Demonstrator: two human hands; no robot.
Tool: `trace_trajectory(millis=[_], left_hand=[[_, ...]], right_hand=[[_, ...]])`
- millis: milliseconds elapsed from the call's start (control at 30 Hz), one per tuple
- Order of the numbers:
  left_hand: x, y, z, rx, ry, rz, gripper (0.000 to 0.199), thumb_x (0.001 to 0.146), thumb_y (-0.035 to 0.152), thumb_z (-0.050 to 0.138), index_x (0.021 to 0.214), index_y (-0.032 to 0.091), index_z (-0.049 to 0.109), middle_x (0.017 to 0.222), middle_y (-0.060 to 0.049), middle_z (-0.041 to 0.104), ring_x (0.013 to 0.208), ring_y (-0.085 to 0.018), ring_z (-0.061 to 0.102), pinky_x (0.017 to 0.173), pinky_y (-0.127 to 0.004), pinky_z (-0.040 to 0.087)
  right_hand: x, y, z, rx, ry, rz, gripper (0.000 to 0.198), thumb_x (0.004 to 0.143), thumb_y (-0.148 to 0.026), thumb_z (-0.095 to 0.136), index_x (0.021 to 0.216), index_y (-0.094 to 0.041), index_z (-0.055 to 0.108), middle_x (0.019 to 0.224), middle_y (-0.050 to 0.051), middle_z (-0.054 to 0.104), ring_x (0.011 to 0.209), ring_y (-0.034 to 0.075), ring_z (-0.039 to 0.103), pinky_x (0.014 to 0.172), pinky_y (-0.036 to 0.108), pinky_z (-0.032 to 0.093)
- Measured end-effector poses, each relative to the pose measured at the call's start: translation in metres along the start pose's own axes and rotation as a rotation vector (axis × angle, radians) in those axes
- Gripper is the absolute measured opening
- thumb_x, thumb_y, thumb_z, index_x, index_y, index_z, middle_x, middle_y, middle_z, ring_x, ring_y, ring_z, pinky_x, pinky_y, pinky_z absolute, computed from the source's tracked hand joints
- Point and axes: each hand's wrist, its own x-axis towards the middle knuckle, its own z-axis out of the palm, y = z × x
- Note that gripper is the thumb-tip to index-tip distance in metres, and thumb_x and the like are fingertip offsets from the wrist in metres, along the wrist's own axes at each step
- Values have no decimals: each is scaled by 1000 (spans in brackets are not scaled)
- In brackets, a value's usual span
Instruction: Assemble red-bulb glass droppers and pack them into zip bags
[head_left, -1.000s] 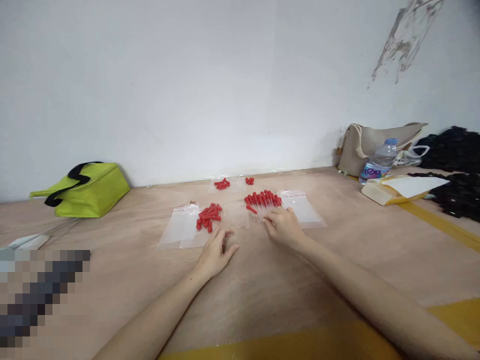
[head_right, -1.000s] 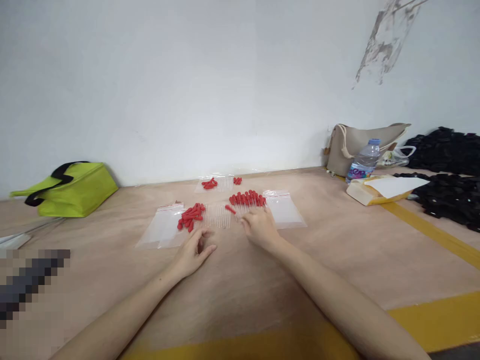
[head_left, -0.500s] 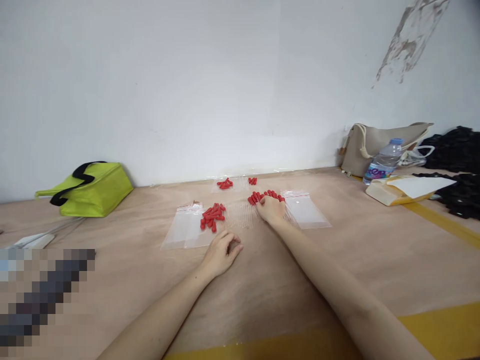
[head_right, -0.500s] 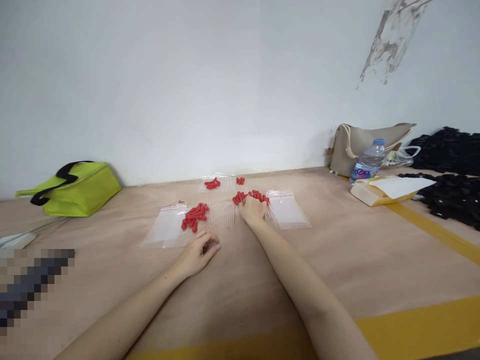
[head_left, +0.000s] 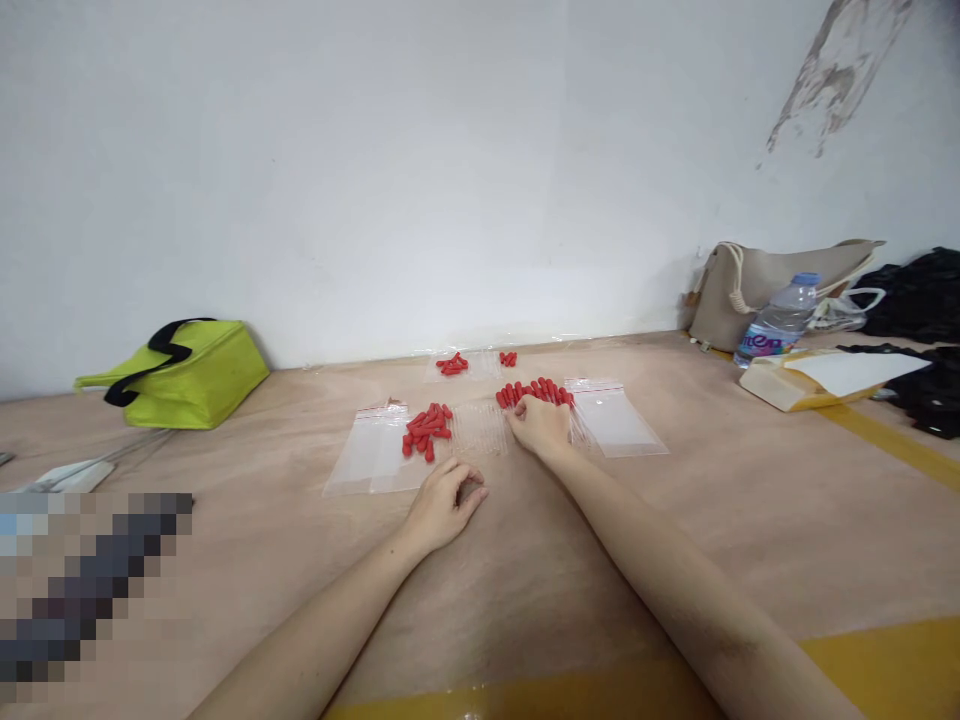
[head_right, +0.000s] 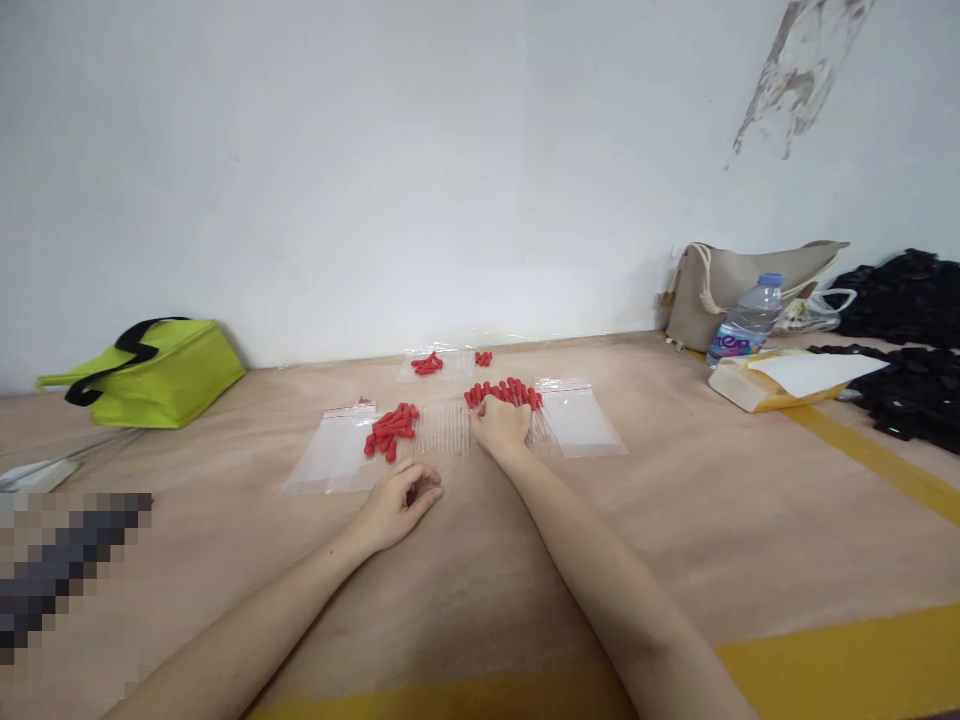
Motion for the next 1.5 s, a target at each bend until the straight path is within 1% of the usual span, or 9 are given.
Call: trace_trajectory(millis=[167,567,633,800,900,1067,1167,1300,1500], left_hand=[[0,0,0,3,-4,-6,11,79,27,51,83,19,56,77,-2,51,67,-14,48,62,-26,39],[0,2,0,20,-10,0,11,79,26,50,84,19,56,80,-2,52,71,-15,49,65,-26,40],[2,-4,-3,72,58,2,11,79,27,51,85,20,57,82,-3,52,75,-16,49,68,-28,40],[13,-34,-21,363,344,-87,17,79,29,51,92,22,60,92,-6,53,88,-23,46,79,-36,36],[18,-48,-29,461,317,-109,24,81,31,48,101,24,60,91,-6,54,88,-24,46,77,-36,35],[21,-49,-27,472,214,-85,24,81,36,48,100,26,59,88,-5,56,89,-24,48,75,-36,33],[21,-46,-23,480,230,-113,19,79,36,51,92,23,58,90,-4,58,90,-24,49,75,-35,32],[22,-46,-22,482,261,-161,12,79,32,51,83,22,56,89,-4,59,88,-24,51,73,-35,32],[21,-45,-21,503,288,-170,5,78,26,50,75,22,54,82,-2,63,81,-24,54,69,-34,32]], right_hand=[[-8,-9,2,-74,-71,-64,23,75,-35,46,74,-20,63,80,5,66,80,21,58,79,37,24],[-7,-26,3,-147,-166,20,27,72,-34,47,78,-15,66,77,13,66,76,24,60,75,38,29],[-7,-28,4,-136,-158,20,27,72,-34,48,78,-16,66,77,13,66,77,24,60,74,38,29],[-9,-28,3,-66,-96,34,28,76,-33,44,68,-17,65,73,10,67,72,21,59,75,37,28],[-14,-26,0,28,-9,21,26,77,-33,43,70,-19,64,74,6,67,74,19,58,77,35,26],[-37,-8,-4,95,115,-137,21,77,-31,45,66,-19,59,71,2,64,72,16,55,80,33,22],[-57,14,-10,84,164,-308,22,78,-32,45,66,-18,57,68,2,62,70,15,53,78,32,22],[-77,36,-22,79,156,-525,23,78,-32,45,65,-18,57,64,1,59,66,13,50,73,30,23],[-81,42,-25,126,199,-521,25,81,-34,44,65,-19,56,55,-1,52,61,12,47,71,29,24]])
